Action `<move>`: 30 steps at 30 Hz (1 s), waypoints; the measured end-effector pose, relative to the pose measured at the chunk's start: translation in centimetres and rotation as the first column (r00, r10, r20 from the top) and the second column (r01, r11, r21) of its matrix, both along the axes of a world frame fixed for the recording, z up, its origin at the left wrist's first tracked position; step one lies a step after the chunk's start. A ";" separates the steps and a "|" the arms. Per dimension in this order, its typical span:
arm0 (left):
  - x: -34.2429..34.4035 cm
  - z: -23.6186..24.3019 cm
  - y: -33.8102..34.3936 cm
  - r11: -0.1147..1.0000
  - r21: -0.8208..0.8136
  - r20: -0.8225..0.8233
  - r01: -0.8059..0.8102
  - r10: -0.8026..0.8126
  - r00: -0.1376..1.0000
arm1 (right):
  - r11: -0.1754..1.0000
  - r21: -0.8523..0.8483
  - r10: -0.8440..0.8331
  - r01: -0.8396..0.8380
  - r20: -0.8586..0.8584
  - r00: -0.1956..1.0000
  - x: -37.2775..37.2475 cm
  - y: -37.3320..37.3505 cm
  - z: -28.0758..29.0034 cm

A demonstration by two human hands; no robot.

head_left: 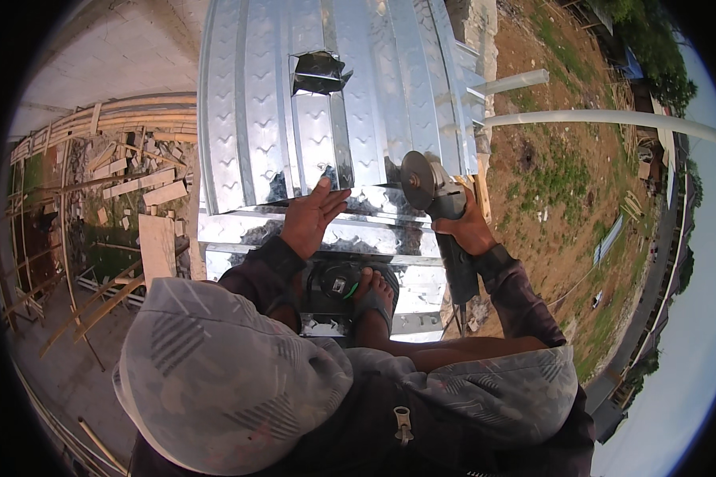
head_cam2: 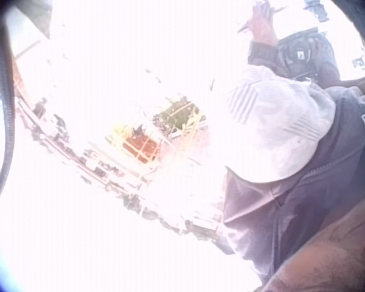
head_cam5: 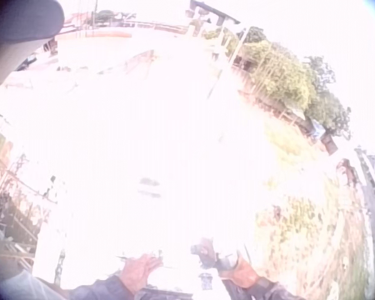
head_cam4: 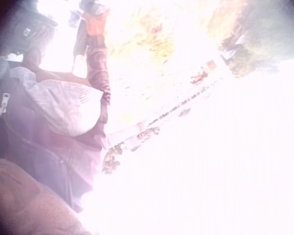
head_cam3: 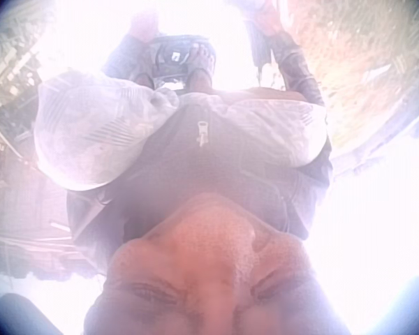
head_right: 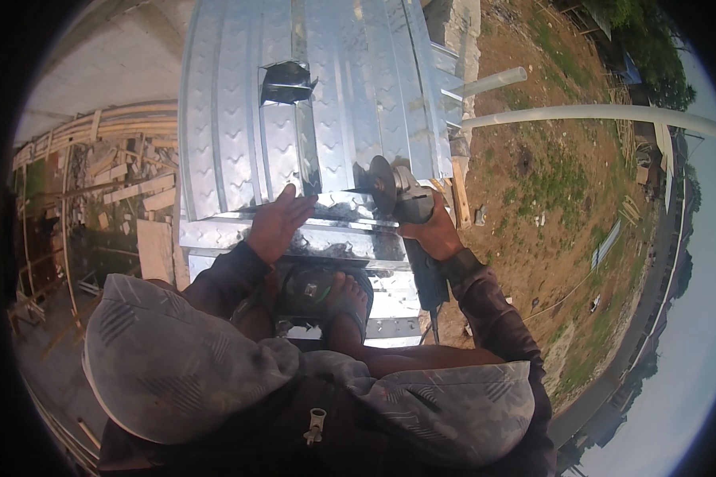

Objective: The person uses an angle grinder to cut a rectangular hole in a large corrugated metal sheet. They hold the sheet steady with one hand while operating the grinder with the other, cutting along a marked line and removing a section of the sheet.

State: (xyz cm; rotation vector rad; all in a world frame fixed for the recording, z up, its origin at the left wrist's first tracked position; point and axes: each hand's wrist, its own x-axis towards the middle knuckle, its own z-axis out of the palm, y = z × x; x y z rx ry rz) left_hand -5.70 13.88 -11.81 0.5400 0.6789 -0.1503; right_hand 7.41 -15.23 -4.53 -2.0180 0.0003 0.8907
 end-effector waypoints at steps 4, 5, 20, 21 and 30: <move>0.0 0.1 -0.1 1.000 0.016 0.004 -0.004 0.004 1.000 | 1.000 0.025 0.014 -0.014 0.009 1.000 0.1 -0.2 -0.3; -0.1 0.2 -0.1 1.000 0.020 0.012 -0.003 0.003 1.000 | 0.999 0.030 0.015 -0.015 0.004 1.000 0.1 -0.2 -0.2; -2.3 1.9 1.3 0.775 0.313 -0.161 0.549 -0.526 0.835 | 0.999 0.043 -0.037 0.034 0.076 0.996 -0.7 -1.3 0.2; -2.7 2.7 1.8 0.507 0.698 -0.133 0.506 -0.602 0.787 | 0.998 0.044 -0.053 0.050 0.081 0.995 -0.7 -1.5 0.8; 1.5 3.3 4.1 -0.769 0.631 -0.448 -0.106 -0.473 0.759 | 0.990 0.085 -0.113 0.110 0.029 0.993 -1.9 -2.6 0.0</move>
